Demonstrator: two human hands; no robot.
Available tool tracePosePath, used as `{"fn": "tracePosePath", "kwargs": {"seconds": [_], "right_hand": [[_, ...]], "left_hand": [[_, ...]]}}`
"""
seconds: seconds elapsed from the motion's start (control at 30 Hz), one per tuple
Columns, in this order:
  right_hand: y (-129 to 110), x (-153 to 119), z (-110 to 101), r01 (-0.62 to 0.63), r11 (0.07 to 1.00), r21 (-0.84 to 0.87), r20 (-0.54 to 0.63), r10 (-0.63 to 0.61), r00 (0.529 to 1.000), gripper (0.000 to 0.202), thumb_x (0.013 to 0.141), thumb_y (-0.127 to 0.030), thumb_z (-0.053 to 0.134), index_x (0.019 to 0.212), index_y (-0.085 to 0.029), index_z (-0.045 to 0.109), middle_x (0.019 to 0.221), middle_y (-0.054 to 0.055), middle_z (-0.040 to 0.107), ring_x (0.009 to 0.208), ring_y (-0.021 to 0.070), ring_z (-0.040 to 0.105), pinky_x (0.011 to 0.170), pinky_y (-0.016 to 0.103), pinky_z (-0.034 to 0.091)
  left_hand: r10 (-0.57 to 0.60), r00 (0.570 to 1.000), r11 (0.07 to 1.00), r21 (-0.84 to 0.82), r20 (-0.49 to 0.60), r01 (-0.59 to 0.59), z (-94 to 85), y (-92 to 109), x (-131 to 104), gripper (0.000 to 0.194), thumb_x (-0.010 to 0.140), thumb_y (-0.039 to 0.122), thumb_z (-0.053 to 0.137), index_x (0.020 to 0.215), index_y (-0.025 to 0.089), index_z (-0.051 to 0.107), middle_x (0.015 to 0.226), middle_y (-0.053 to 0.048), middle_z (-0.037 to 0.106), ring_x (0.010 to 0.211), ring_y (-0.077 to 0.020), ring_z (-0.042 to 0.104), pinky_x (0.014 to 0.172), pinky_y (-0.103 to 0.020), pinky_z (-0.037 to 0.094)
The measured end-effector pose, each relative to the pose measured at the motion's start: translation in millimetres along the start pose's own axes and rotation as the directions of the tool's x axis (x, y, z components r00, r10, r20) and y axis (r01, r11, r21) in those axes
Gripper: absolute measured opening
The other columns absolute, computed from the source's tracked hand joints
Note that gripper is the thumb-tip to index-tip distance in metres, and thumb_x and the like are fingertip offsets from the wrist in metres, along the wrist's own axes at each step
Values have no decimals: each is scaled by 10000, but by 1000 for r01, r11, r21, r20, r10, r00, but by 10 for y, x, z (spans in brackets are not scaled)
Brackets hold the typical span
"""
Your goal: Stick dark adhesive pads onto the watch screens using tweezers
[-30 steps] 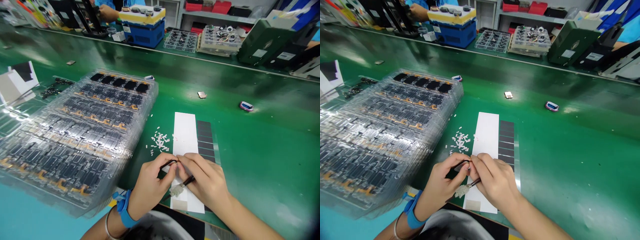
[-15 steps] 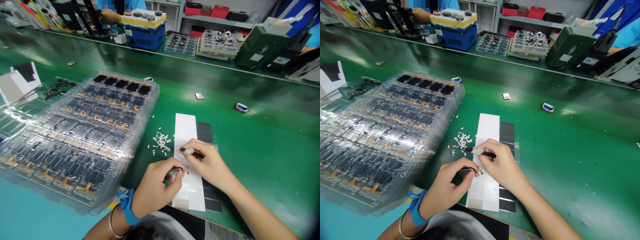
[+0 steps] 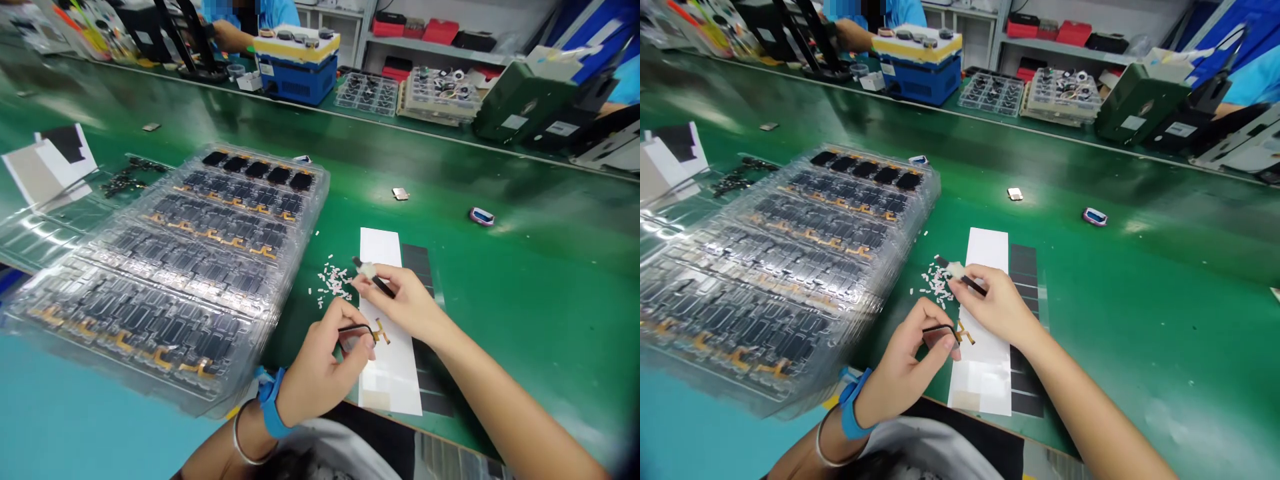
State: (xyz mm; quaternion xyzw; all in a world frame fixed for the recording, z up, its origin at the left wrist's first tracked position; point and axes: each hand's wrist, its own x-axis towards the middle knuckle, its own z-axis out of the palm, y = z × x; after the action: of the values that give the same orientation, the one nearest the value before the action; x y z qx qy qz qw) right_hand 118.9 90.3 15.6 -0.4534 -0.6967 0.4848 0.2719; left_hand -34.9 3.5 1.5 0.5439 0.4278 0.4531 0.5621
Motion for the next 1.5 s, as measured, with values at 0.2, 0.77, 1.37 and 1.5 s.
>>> {"fn": "tracePosePath", "kwargs": {"seconds": [0.2,0.77,1.37,1.5], "right_hand": [[-45,-331,26,-78,961,267,130,44,991,401,858,-544,621,742,-160,611,614,-6,590,521,92,510,486,221,415],[-51,-432,212,-122,918,376,-9,136,991,302,835,-457,683,761,-166,651,567,1,640,411,72,439,404,211,297],[-8,-486,318,22,967,253,-177,24,984,233,889,-375,635,766,-178,656,624,6,635,487,110,538,457,243,422],[-5,-486,322,20,969,245,-180,25,983,242,898,-388,621,766,-186,645,615,1,626,500,121,551,469,251,449]], "left_hand": [[-28,998,988,-152,-60,18,10,-40,-3,95,971,226,534,969,208,441,753,30,600,594,-86,592,535,-183,424],[-87,994,993,-83,-71,81,-14,-84,-52,107,1029,342,441,1027,236,427,797,28,503,690,-110,478,594,-212,396],[-118,991,986,-128,-67,109,-1,-102,-29,141,1036,375,442,1025,237,410,796,42,494,639,-77,479,559,-185,386],[-100,994,987,-131,-53,92,14,-105,-20,134,1049,366,406,1019,235,403,732,57,462,628,-84,445,562,-190,374]]}}
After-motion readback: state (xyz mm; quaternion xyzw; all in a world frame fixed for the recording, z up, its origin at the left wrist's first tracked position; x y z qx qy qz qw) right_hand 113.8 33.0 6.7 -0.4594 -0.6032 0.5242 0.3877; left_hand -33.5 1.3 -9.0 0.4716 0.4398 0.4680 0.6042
